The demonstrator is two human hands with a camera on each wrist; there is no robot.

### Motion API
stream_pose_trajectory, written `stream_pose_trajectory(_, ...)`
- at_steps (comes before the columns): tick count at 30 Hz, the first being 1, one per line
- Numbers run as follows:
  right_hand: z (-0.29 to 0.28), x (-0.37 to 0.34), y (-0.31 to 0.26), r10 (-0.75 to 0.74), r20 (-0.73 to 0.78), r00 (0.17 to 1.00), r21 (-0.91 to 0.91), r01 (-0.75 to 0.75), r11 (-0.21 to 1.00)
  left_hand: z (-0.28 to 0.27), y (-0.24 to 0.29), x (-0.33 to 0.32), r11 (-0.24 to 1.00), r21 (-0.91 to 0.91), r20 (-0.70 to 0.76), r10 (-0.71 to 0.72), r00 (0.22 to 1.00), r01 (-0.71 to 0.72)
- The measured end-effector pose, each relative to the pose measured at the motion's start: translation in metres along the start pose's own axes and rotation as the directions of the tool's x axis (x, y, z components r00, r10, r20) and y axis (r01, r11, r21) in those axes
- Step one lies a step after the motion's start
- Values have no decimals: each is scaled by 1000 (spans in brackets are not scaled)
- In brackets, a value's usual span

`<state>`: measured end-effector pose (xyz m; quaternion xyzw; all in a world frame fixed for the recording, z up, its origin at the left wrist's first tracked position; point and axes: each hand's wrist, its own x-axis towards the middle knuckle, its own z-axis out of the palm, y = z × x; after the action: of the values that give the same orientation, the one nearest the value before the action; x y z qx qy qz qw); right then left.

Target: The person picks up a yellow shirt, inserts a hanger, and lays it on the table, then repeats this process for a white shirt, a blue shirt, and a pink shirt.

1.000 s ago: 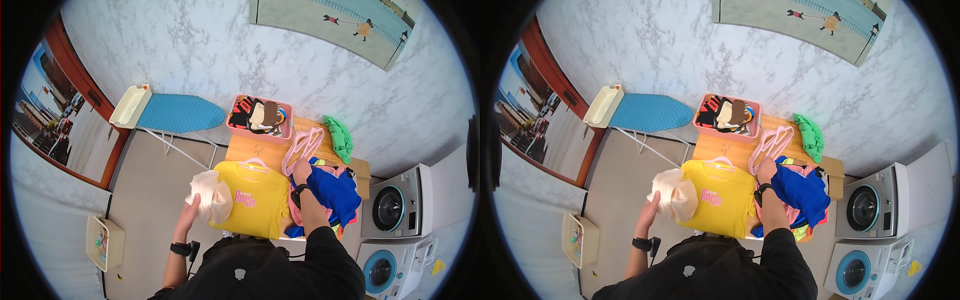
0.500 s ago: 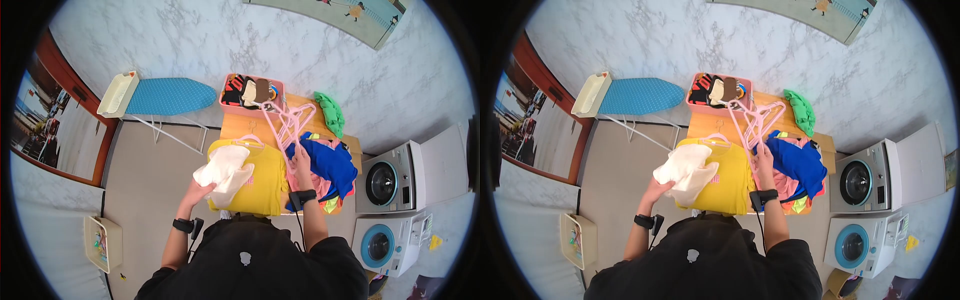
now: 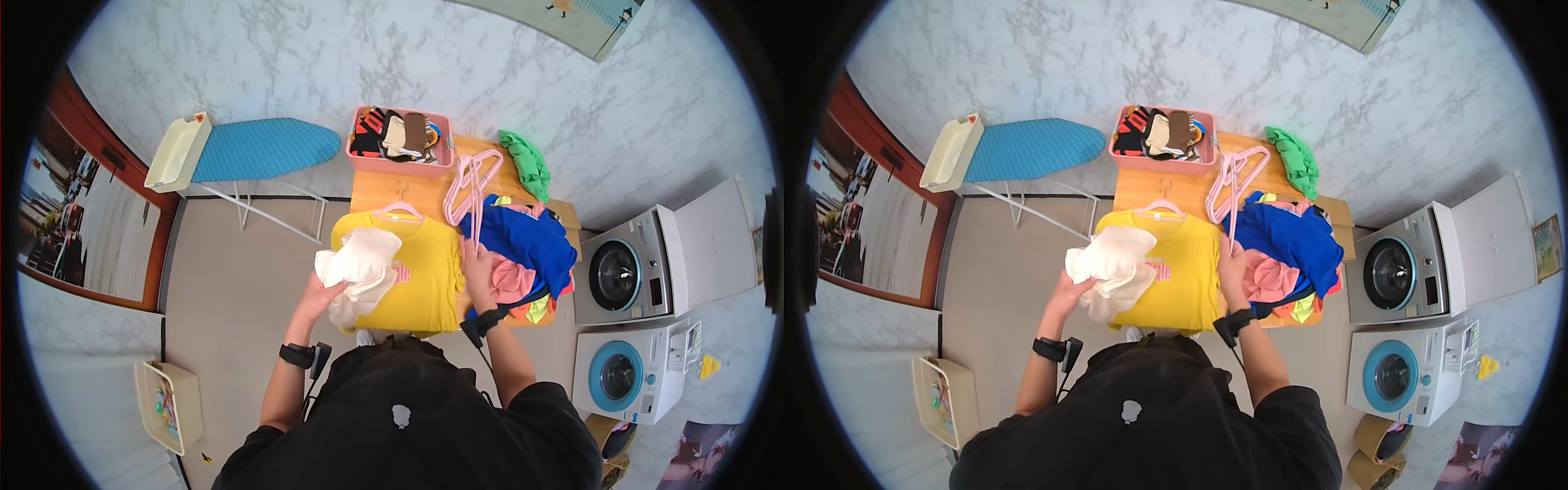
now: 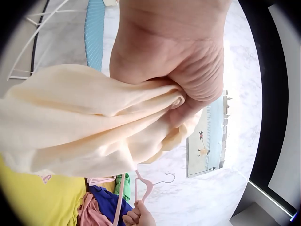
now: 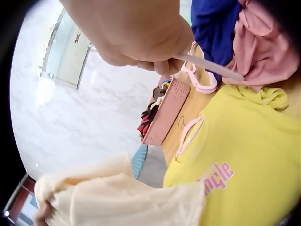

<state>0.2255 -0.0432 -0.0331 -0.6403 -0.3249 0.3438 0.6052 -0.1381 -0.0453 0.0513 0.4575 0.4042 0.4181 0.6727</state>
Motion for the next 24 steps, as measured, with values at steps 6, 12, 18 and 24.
stream_pose_trajectory(6, 10, -66, -16, -147, -37, 988, 75, 150, 986, -9, 4, -12, 999, 12, -19, 50, 999, -50)
stream_pose_trajectory(12, 21, -89, -27, -224, 124, 967, -43, 231, 972, -14, 6, -22, 999, 41, 62, 28, 998, -31)
stream_pose_trajectory(18, 32, -119, -10, -135, 140, 981, -15, 138, 990, -18, -5, -31, 1000, 12, 112, -9, 994, 8)
stream_pose_trajectory(24, 30, -158, -17, -250, 86, 964, -233, 264, 936, -27, 5, -54, 998, 64, 241, -6, 971, -10)
